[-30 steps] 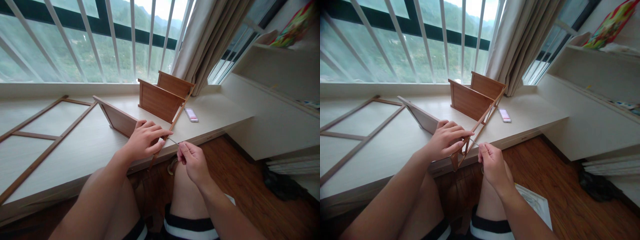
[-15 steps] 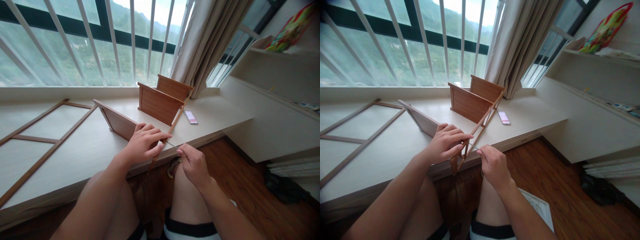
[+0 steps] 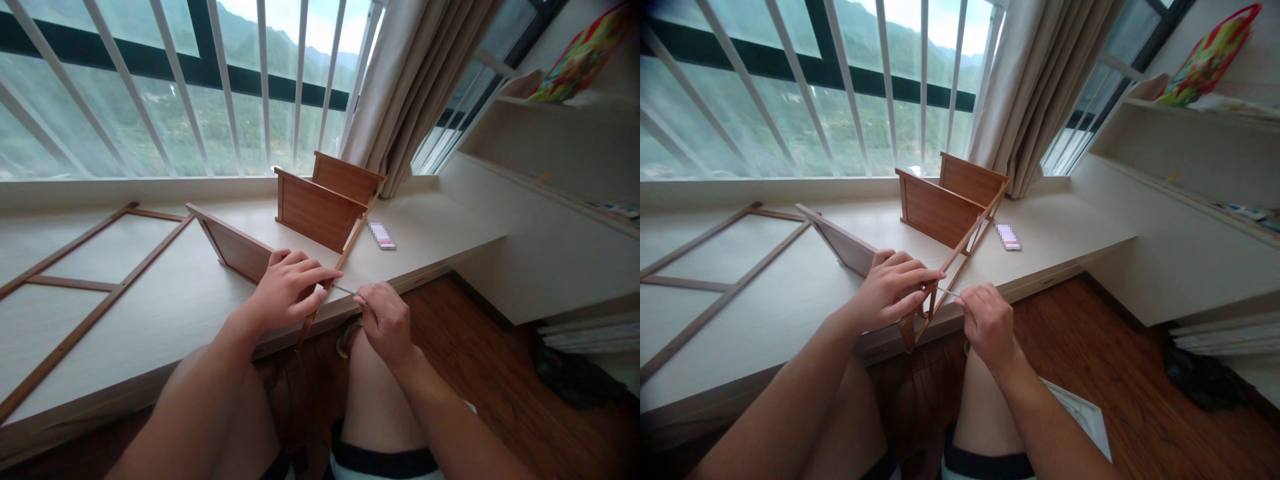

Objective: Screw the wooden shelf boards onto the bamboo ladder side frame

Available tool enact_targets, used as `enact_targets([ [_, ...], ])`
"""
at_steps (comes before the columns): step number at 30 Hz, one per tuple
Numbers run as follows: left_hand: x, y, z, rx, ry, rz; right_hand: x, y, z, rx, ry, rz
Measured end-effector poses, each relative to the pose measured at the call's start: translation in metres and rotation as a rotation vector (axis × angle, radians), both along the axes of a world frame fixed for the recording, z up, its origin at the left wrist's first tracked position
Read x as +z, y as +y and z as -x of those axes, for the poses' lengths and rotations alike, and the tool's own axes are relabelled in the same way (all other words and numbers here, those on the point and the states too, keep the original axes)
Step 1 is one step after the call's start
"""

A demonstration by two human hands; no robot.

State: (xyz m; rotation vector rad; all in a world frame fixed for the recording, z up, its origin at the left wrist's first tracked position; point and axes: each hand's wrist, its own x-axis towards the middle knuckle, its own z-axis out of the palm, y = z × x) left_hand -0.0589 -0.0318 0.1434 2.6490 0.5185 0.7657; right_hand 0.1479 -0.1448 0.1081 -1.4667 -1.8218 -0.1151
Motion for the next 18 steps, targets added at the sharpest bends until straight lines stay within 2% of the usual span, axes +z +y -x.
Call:
enact_targets([
  [2, 0.000, 0.000, 0.000, 0.004, 0.002, -0.003, 0.000, 0.000, 0.004, 0.016, 0.174, 0.075],
  [3, 0.000, 0.000, 0.000, 0.004, 0.004, -0.005, 0.001, 0.000, 0.007, 0.022, 0.326, 0.148],
  [5, 0.000, 0.000, 0.001, 0.004, 0.004, -0.008, 0.003, 0.000, 0.014, 0.062, 0.760, 0.361],
  [8, -0.001, -0.001, 0.001, 0.007, -0.001, -0.012, 0.010, 0.001, 0.022, 0.213, 1.464, 0.733],
  [10, -0.001, -0.001, 0.001, 0.008, -0.002, -0.015, 0.016, 0.003, 0.022, 0.297, 1.745, 0.895],
  [13, -0.001, 0.000, 0.000, 0.006, 0.002, -0.018, 0.021, 0.004, 0.021, 0.311, 1.882, 0.949],
  [15, -0.002, 0.000, 0.001, 0.005, 0.003, -0.020, 0.021, 0.004, 0.022, 0.269, 1.846, 0.882],
  [18, -0.002, 0.000, 0.001, 0.002, 0.001, -0.022, 0.019, 0.002, 0.025, 0.184, 1.685, 0.726],
])
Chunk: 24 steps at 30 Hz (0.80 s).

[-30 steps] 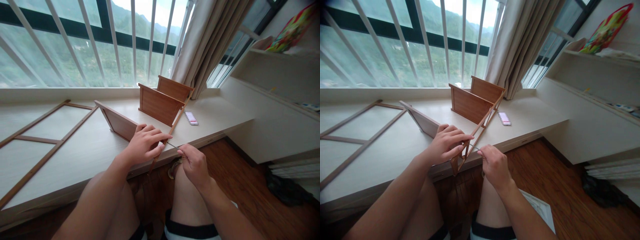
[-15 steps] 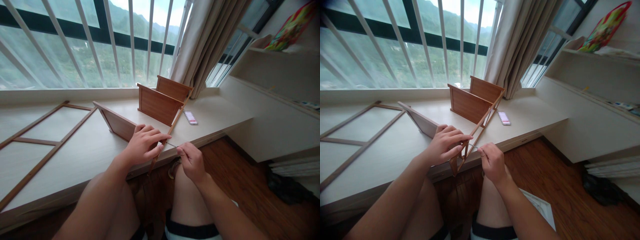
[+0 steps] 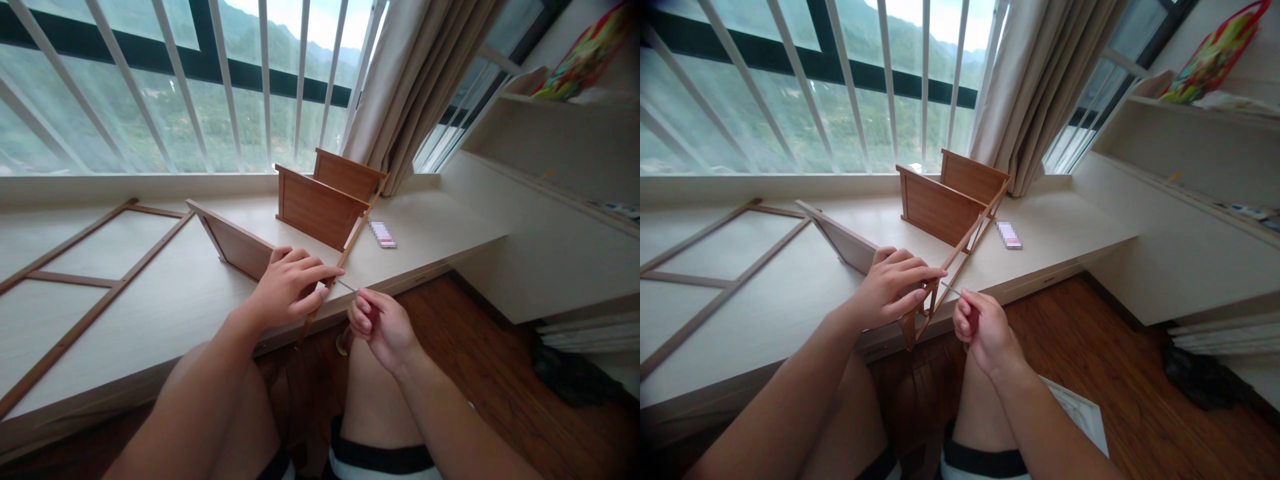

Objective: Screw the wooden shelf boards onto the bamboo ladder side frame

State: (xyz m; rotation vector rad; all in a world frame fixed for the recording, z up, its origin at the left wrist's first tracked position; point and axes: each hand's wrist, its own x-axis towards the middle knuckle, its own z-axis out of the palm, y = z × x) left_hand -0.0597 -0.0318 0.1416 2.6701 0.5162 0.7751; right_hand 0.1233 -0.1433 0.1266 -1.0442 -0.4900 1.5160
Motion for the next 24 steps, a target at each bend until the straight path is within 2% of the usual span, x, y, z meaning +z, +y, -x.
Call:
enact_targets([
  [5, -0.001, 0.000, 0.000, 0.004, -0.003, -0.002, -0.005, -0.004, 0.004, -0.067, -0.359, -0.109],
  [12, 0.000, 0.000, -0.001, -0.002, 0.004, 0.002, -0.002, -0.012, 0.004, -0.128, -1.079, -0.288],
  [17, 0.000, 0.000, -0.001, -0.002, 0.003, 0.006, -0.002, -0.016, -0.001, -0.113, -1.538, -0.424],
  [20, 0.000, 0.000, -0.001, -0.004, 0.002, 0.006, -0.005, -0.017, -0.003, -0.105, -1.694, -0.502],
  [24, 0.000, 0.000, -0.001, -0.002, -0.003, 0.007, -0.010, -0.016, -0.005, -0.129, -1.752, -0.565],
])
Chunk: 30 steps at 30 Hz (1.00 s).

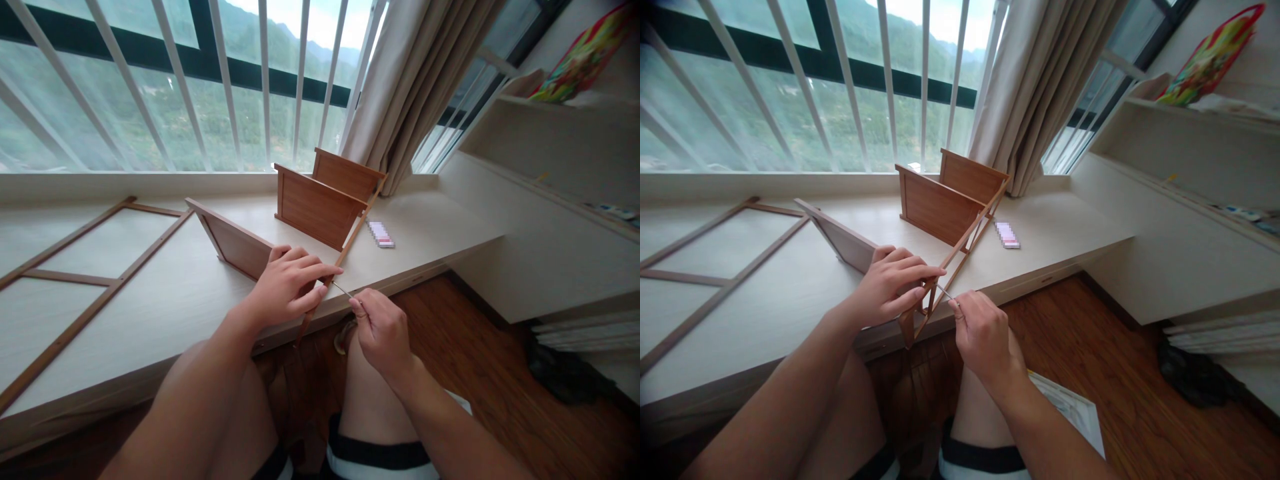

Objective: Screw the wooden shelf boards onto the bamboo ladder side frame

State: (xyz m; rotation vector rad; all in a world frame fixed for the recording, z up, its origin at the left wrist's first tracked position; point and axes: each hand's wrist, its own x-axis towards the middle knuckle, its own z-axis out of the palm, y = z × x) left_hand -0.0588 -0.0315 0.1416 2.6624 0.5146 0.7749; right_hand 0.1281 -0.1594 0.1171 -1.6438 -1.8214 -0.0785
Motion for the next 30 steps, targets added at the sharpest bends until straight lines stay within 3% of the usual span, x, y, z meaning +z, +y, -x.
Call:
enact_targets([
  [6, 0.0000, 0.0005, 0.0004, -0.003, -0.001, 0.005, -0.0001, 0.0036, -0.0030, 0.012, 0.044, 0.010],
  [16, -0.0008, 0.0005, 0.0004, -0.003, -0.009, 0.003, 0.0043, 0.0055, 0.0003, 0.013, 0.462, 0.133],
  [30, -0.0007, 0.0003, 0.0003, -0.002, -0.002, 0.001, 0.0030, 0.0062, -0.0011, 0.025, 0.546, 0.160],
])
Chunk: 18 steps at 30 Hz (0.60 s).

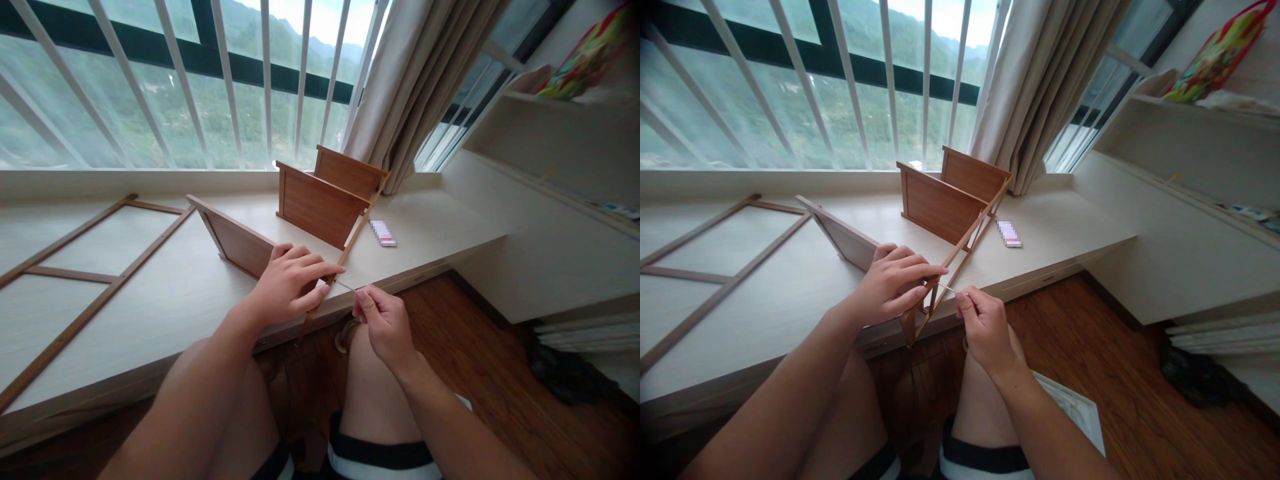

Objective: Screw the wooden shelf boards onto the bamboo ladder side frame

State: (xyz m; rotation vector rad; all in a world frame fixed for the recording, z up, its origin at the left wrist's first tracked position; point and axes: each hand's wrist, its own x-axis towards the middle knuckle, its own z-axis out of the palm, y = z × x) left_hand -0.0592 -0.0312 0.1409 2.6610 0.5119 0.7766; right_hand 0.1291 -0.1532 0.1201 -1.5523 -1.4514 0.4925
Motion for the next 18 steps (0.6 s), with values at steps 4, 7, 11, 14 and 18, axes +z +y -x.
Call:
enact_targets([
  [4, 0.000, 0.000, 0.000, -0.003, -0.002, 0.001, -0.001, 0.001, -0.001, 0.010, 0.009, 0.003],
  [7, 0.000, 0.000, -0.001, -0.002, -0.007, 0.005, -0.004, 0.002, -0.004, 0.046, -0.031, -0.021],
  [11, 0.000, -0.001, -0.001, 0.005, -0.005, 0.009, -0.016, 0.008, -0.013, 0.100, -0.071, -0.112],
  [14, 0.000, -0.003, -0.001, 0.015, 0.005, 0.018, -0.029, 0.018, -0.020, 0.165, -0.053, -0.212],
  [18, 0.001, -0.005, -0.003, 0.039, 0.041, 0.044, -0.043, 0.033, -0.026, 0.221, 0.018, -0.323],
])
